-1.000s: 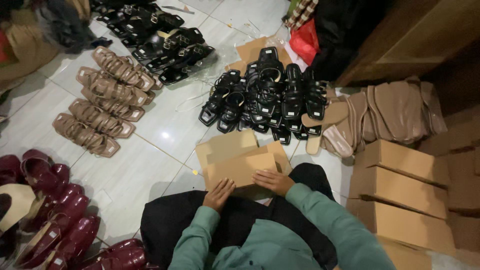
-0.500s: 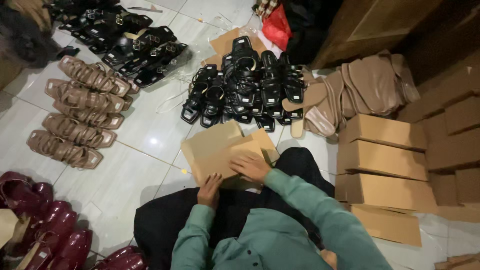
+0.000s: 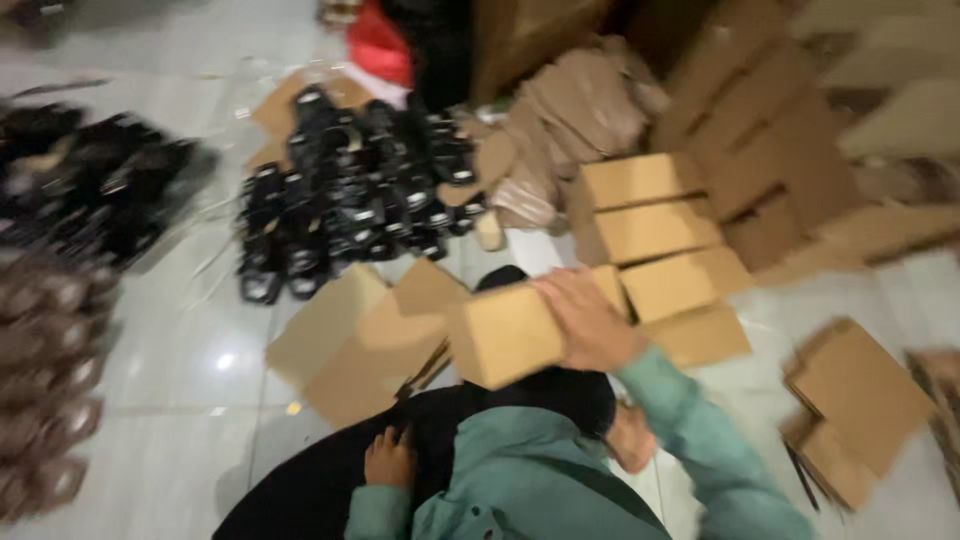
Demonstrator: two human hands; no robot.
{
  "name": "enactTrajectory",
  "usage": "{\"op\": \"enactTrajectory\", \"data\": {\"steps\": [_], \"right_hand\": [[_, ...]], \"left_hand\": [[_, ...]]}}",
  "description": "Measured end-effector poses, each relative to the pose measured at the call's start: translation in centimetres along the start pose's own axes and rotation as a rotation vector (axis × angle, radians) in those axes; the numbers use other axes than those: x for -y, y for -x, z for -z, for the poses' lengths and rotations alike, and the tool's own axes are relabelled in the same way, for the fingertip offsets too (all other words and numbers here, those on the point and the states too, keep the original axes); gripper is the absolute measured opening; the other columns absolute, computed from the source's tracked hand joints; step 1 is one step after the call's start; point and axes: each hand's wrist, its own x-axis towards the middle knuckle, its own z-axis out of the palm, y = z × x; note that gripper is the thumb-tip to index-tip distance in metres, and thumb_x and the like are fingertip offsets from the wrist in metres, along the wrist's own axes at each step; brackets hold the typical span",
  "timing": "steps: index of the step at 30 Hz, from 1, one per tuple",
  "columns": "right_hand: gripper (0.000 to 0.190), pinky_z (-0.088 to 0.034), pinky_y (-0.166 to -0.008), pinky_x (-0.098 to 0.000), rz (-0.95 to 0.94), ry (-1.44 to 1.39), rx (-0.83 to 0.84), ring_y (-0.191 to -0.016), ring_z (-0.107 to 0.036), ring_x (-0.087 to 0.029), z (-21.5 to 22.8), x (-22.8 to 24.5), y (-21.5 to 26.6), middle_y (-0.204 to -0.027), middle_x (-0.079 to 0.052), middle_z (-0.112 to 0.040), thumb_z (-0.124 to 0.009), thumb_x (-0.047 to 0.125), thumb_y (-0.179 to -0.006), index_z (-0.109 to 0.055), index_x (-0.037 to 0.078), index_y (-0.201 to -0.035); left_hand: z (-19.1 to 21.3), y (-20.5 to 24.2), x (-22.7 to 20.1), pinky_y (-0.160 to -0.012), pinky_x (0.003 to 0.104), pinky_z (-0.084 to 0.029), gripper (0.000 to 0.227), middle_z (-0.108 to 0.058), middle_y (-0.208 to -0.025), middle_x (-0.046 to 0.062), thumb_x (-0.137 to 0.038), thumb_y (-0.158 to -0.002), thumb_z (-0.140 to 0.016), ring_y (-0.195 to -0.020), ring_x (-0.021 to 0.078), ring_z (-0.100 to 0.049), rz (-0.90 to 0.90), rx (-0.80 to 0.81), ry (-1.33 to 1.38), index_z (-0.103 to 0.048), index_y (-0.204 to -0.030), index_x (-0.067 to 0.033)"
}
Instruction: The person sits on the floor and repeatedly picks up pairs of black sandals, places them into small cardboard boxes, and closes the boxes. The person then stacks the closed boxes to the side.
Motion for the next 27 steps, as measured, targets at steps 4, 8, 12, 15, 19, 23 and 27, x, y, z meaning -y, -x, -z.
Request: {"op": "enactTrajectory", "data": {"steps": [4,8,12,15,19,23,27], "right_hand": [[0.103,-0.028,-0.118,-0.0542,-0.359,0.138,0.198,-0.142,-0.039,-0.037,5.8,-1.3,12.5,-0.144,-0.016,-0.05,-0.089,0.024,-0.05,-0.045,0.007,-0.142],[0.099,-0.029,-0.121,-0.0481,-0.513,0.306,0.382,-0.149,-0.033,-0.033,4.8,-7.0,22.1,-0.154,-0.01,-0.045,-0.085,0.009,-0.059,-0.042,0.013,-0.148],[0.112,-0.032,-0.121,-0.0445,-0.535,0.272,0.425,-0.149,-0.031,-0.033,2.7,-14.7,27.4,-0.157,-0.005,-0.041,-0.084,-0.001,-0.054,-0.04,0.018,-0.155],[0.101,-0.041,-0.119,-0.0415,-0.624,0.237,0.211,-0.15,-0.035,-0.031,1.1,-17.9,28.7,-0.158,-0.005,-0.043,-0.087,0.004,-0.061,-0.044,0.024,-0.15],[0.114,-0.042,-0.115,-0.0441,-0.605,0.14,0.297,-0.143,-0.039,-0.035,-0.1,-18.8,26.7,-0.154,-0.009,-0.041,-0.093,0.007,-0.05,-0.04,0.024,-0.15],[0.116,-0.042,-0.112,-0.0444,-0.802,0.264,0.353,-0.141,-0.04,-0.04,0.6,-14.4,23.6,-0.155,-0.01,-0.038,-0.097,0.016,-0.05,-0.043,0.028,-0.151],[0.089,-0.046,-0.107,-0.0466,-0.629,-0.035,0.408,-0.13,-0.052,-0.037,1.0,-9.9,16.2,-0.141,-0.016,-0.053,-0.094,0.032,-0.069,-0.049,0.019,-0.145]], "left_hand": [[-0.3,-2.4,-0.9,-0.085,0.051,-0.059,0.022,-0.072,-0.114,0.006,-0.038,-0.102,-0.054,-0.102,0.0331,-0.071,0.05,0.011,0.156,-0.067,-0.116,-0.0268],[1.2,-5.6,2.2,-0.076,0.051,-0.059,0.054,-0.061,-0.136,0.008,-0.023,-0.098,-0.054,-0.107,0.0351,-0.068,0.086,-0.049,0.059,-0.048,-0.147,-0.0458],[3.5,-6.6,5.0,-0.079,0.048,-0.061,0.076,-0.033,-0.155,-0.006,-0.017,-0.089,-0.057,-0.125,0.0283,-0.06,-0.101,0.134,-0.23,-0.031,-0.144,-0.0635],[4.8,-7.1,5.8,-0.08,0.048,-0.062,0.087,-0.025,-0.161,-0.004,-0.008,-0.089,-0.055,-0.115,0.0335,-0.063,-0.189,0.133,-0.163,-0.024,-0.148,-0.0631],[5.9,-7.1,6.3,-0.081,0.049,-0.061,0.084,-0.03,-0.158,0.001,-0.002,-0.083,-0.056,-0.101,0.0387,-0.069,-0.156,0.264,0.037,-0.038,-0.145,-0.0565],[5.7,-6.3,6.1,-0.08,0.049,-0.06,0.069,-0.045,-0.147,-0.003,-0.002,-0.086,-0.054,-0.09,0.0357,-0.074,-0.141,0.14,0.079,-0.054,-0.136,-0.0502],[5.3,-7.8,6.1,-0.085,0.048,-0.059,0.038,-0.051,-0.142,-0.005,-0.017,-0.098,-0.056,-0.099,0.0323,-0.074,-0.154,0.113,0.079,-0.067,-0.122,-0.0446]]}}
